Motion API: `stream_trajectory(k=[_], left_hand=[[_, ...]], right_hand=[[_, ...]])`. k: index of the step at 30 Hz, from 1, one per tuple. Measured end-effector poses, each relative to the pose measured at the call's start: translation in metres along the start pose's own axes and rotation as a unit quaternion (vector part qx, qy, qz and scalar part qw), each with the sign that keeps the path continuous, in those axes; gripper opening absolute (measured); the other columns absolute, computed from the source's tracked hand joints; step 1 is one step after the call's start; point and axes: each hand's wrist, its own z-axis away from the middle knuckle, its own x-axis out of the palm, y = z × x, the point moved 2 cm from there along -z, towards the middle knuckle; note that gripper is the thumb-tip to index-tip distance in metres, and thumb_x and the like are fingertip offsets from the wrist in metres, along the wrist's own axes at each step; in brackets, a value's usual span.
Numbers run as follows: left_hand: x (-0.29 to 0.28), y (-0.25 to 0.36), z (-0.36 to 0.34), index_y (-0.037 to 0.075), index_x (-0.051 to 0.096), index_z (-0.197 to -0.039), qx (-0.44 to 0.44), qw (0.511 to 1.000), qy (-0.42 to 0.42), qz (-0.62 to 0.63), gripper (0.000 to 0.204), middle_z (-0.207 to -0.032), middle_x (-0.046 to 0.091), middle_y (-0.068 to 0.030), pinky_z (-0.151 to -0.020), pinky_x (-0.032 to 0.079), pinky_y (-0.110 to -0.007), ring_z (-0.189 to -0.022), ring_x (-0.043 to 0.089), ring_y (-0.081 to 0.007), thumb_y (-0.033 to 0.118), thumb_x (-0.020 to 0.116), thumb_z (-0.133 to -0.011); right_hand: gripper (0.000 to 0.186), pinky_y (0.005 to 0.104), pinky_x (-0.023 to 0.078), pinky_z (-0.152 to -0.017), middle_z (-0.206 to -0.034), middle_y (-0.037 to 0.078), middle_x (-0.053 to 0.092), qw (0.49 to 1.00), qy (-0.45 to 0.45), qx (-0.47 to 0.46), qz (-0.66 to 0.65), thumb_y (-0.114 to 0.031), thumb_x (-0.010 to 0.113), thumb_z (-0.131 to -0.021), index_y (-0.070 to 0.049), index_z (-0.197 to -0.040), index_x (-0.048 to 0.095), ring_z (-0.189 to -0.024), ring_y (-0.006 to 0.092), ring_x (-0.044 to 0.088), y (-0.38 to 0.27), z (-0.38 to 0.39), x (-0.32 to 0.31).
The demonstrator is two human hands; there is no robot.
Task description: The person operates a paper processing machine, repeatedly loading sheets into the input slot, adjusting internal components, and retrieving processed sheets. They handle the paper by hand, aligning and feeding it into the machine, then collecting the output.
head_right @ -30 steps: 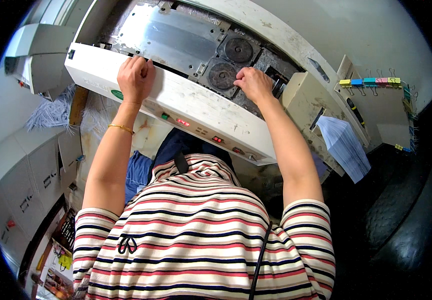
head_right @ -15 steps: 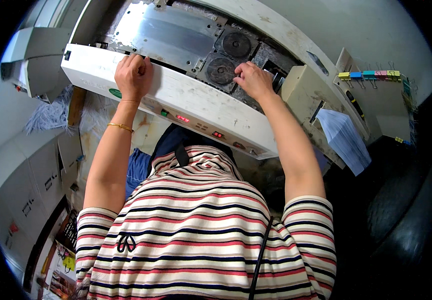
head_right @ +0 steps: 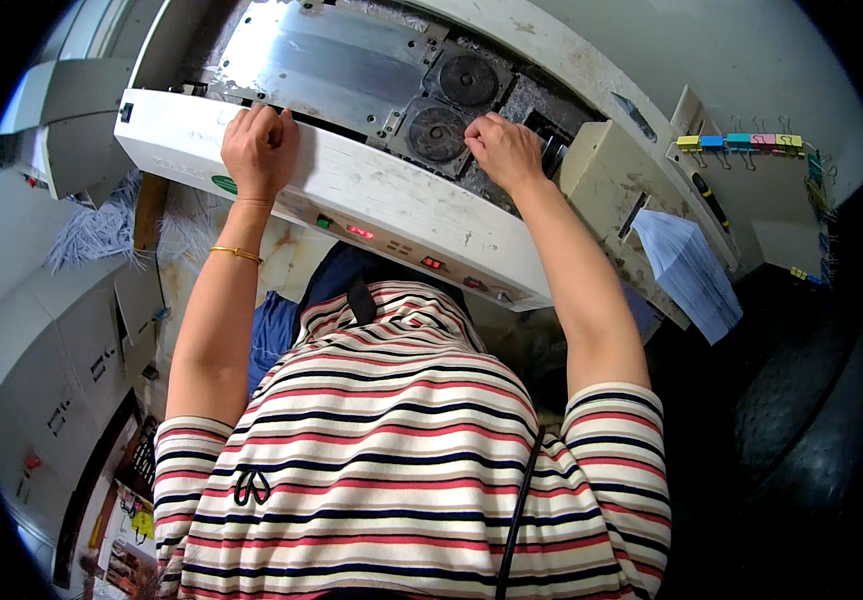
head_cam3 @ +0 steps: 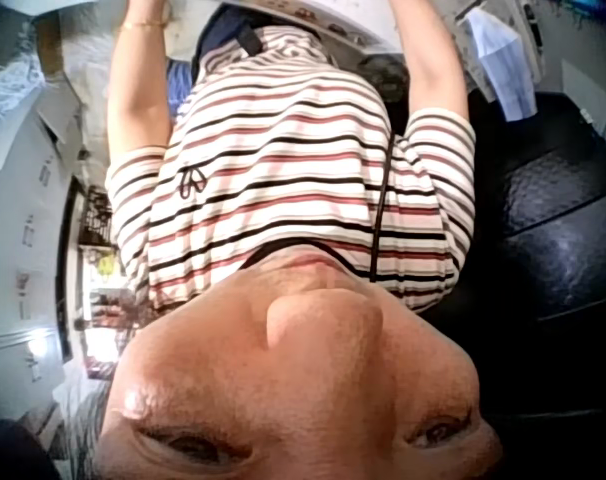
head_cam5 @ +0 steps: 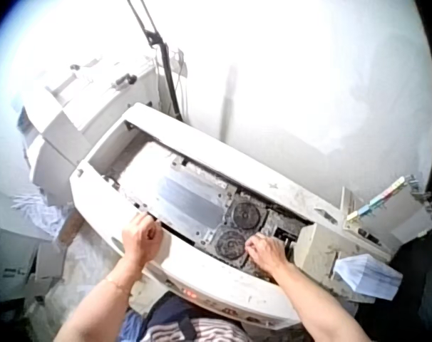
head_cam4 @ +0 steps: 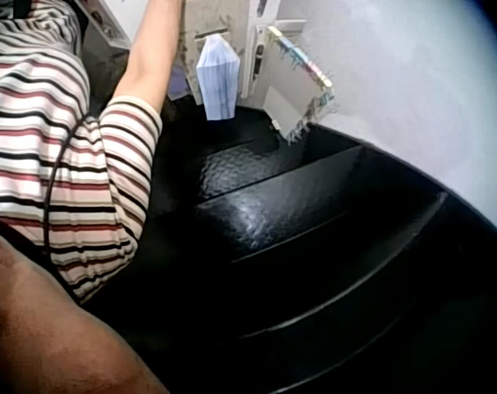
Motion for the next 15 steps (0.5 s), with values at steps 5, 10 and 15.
stream_trajectory(k=[5, 10, 15], left_hand=[[0.0008, -0.0002, -0.0003, 0.011, 0.039, -0.058, -0.001, 1.000, -0.004, -0.004, 0.034, -0.057, 0.043, -0.0031, -0.056, 0.039, -0.035, -0.057, 0.048, -0.0236, 0.007, 0.069, -0.071], [0.0007, 0.0000, -0.0015, 0.011, 0.038, -0.058, 0.002, 1.000, 0.000, 0.004, 0.034, -0.057, 0.043, -0.0033, -0.056, 0.039, -0.035, -0.057, 0.048, -0.0237, 0.007, 0.069, -0.071], [0.0005, -0.0003, -0.0015, 0.011, 0.038, -0.058, -0.001, 1.000, -0.001, 0.002, 0.035, -0.057, 0.043, -0.0031, -0.056, 0.039, -0.035, -0.057, 0.048, -0.0236, 0.007, 0.070, -0.071]], right_hand=[[0.007, 0.0377, 0.051, -0.063, -0.084, 0.004, 0.066, 1.000, 0.001, 0.016, -0.005, -0.017, 0.069, -0.082, -0.010, -0.085, 0.068, -0.075, 0.0252, 0.066, -0.0004, 0.0000, 0.0015], [0.010, 0.0366, 0.051, -0.065, -0.086, 0.004, 0.066, 1.000, -0.004, 0.008, -0.022, -0.018, 0.070, -0.081, -0.010, -0.087, 0.069, -0.077, 0.0244, 0.066, -0.0004, 0.0014, -0.0017], [0.013, 0.0356, 0.051, -0.067, -0.086, 0.004, 0.066, 0.999, -0.006, 0.030, -0.025, -0.020, 0.072, -0.081, -0.010, -0.088, 0.069, -0.079, 0.0240, 0.066, -0.0028, 0.0032, -0.0015]])
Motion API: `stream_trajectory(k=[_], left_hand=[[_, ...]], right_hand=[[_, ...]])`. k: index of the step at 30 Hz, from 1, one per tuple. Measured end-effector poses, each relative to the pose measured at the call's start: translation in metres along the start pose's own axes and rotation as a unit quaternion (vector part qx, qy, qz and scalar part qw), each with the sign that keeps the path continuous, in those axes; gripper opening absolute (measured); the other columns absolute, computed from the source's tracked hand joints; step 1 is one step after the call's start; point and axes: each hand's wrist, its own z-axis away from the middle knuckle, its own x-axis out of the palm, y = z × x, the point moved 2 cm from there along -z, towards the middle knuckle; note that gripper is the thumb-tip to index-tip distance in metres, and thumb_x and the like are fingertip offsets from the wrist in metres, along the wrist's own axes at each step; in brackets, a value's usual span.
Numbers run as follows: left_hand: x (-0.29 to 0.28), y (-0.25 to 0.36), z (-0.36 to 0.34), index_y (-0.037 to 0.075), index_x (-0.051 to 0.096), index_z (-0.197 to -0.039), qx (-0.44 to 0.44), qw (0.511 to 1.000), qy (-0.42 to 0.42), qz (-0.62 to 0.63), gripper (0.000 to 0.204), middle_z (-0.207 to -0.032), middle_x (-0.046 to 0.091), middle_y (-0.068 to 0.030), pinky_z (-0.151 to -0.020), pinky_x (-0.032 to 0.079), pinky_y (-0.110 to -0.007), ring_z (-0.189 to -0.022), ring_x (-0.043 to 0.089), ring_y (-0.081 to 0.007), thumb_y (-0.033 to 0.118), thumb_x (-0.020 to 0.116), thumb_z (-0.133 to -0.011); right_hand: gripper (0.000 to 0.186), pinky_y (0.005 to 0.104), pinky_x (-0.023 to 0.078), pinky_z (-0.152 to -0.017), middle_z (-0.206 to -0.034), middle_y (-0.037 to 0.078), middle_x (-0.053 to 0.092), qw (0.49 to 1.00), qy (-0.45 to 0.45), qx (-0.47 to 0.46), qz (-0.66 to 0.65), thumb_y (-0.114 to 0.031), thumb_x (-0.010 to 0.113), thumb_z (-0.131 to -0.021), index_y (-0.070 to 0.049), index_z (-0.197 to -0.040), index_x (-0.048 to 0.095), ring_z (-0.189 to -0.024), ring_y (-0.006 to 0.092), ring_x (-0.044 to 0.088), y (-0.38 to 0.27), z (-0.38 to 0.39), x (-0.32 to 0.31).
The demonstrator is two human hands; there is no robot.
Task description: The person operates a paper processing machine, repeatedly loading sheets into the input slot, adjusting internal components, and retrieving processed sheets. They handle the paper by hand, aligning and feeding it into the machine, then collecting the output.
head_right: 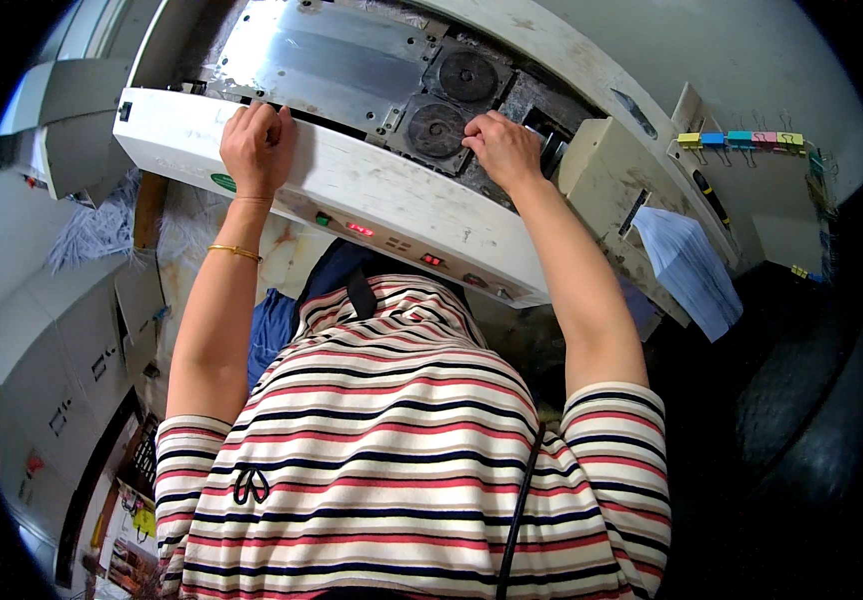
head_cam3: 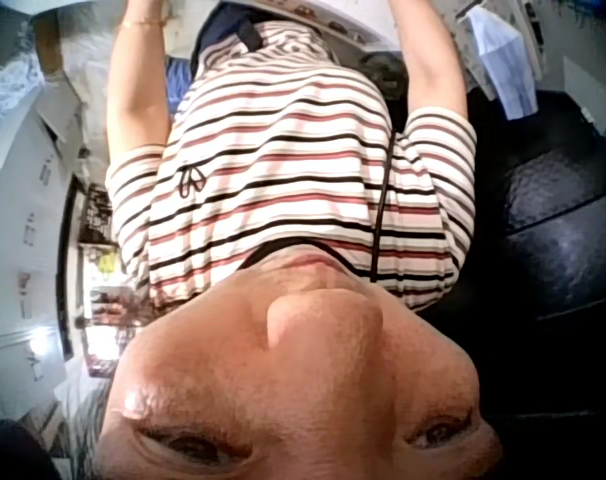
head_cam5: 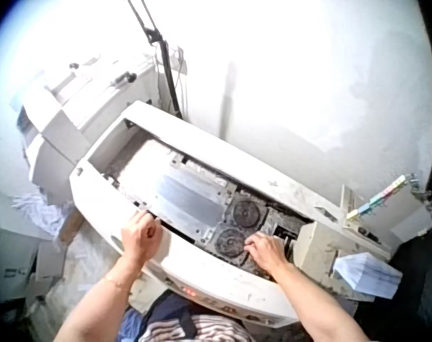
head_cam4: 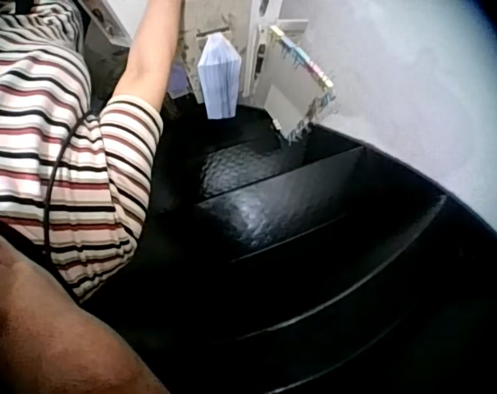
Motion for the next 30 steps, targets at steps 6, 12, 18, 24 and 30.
stream_trajectory(k=[6, 12, 18, 24, 30], left_hand=[[0.000, 0.001, 0.001, 0.012, 0.038, -0.058, 0.001, 1.000, 0.001, -0.008, 0.035, -0.057, 0.043, -0.0028, -0.056, 0.039, -0.035, -0.056, 0.048, -0.0234, 0.007, 0.070, -0.071], [0.000, 0.001, 0.001, 0.012, 0.038, -0.058, 0.003, 1.000, -0.003, -0.010, 0.035, -0.056, 0.043, -0.0027, -0.056, 0.039, -0.035, -0.056, 0.048, -0.0235, 0.008, 0.069, -0.072], [0.000, 0.001, 0.001, 0.008, 0.037, -0.059, 0.008, 1.000, 0.001, 0.010, 0.036, -0.057, 0.040, -0.0060, -0.055, 0.037, -0.036, -0.055, 0.045, -0.0256, 0.009, 0.068, -0.079], [0.000, 0.001, 0.001, 0.009, 0.037, -0.059, 0.010, 1.000, 0.005, 0.018, 0.036, -0.057, 0.040, -0.0051, -0.055, 0.037, -0.036, -0.055, 0.045, -0.0249, 0.008, 0.067, -0.079], [0.000, -0.001, 0.002, 0.011, 0.039, -0.059, 0.004, 1.000, -0.005, 0.006, 0.034, -0.057, 0.044, -0.0027, -0.057, 0.039, -0.035, -0.057, 0.048, -0.0236, 0.008, 0.070, -0.073]], right_hand=[[0.009, 0.0406, 0.052, -0.069, -0.089, 0.004, 0.067, 0.999, -0.019, 0.032, -0.004, -0.018, 0.071, -0.081, -0.012, -0.086, 0.068, -0.082, 0.0274, 0.067, -0.001, -0.004, 0.000], [0.009, 0.0362, 0.051, -0.066, -0.086, 0.001, 0.066, 0.998, -0.022, 0.058, -0.004, -0.020, 0.070, -0.082, -0.013, -0.087, 0.070, -0.079, 0.0231, 0.066, -0.001, -0.005, 0.000], [0.008, 0.0396, 0.052, -0.069, -0.089, 0.001, 0.067, 0.997, -0.038, 0.051, -0.031, -0.021, 0.067, -0.083, -0.015, -0.087, 0.070, -0.083, 0.0251, 0.067, 0.005, -0.005, 0.001], [0.008, 0.0402, 0.052, -0.068, -0.087, 0.001, 0.066, 0.998, -0.021, 0.052, -0.006, -0.023, 0.066, -0.084, -0.015, -0.085, 0.069, -0.081, 0.0258, 0.067, 0.001, -0.005, 0.002], [0.006, 0.0362, 0.050, -0.063, -0.080, 0.000, 0.063, 0.998, -0.003, 0.047, 0.034, -0.021, 0.067, -0.083, -0.016, -0.086, 0.070, -0.073, 0.0238, 0.064, -0.005, -0.006, 0.003]])
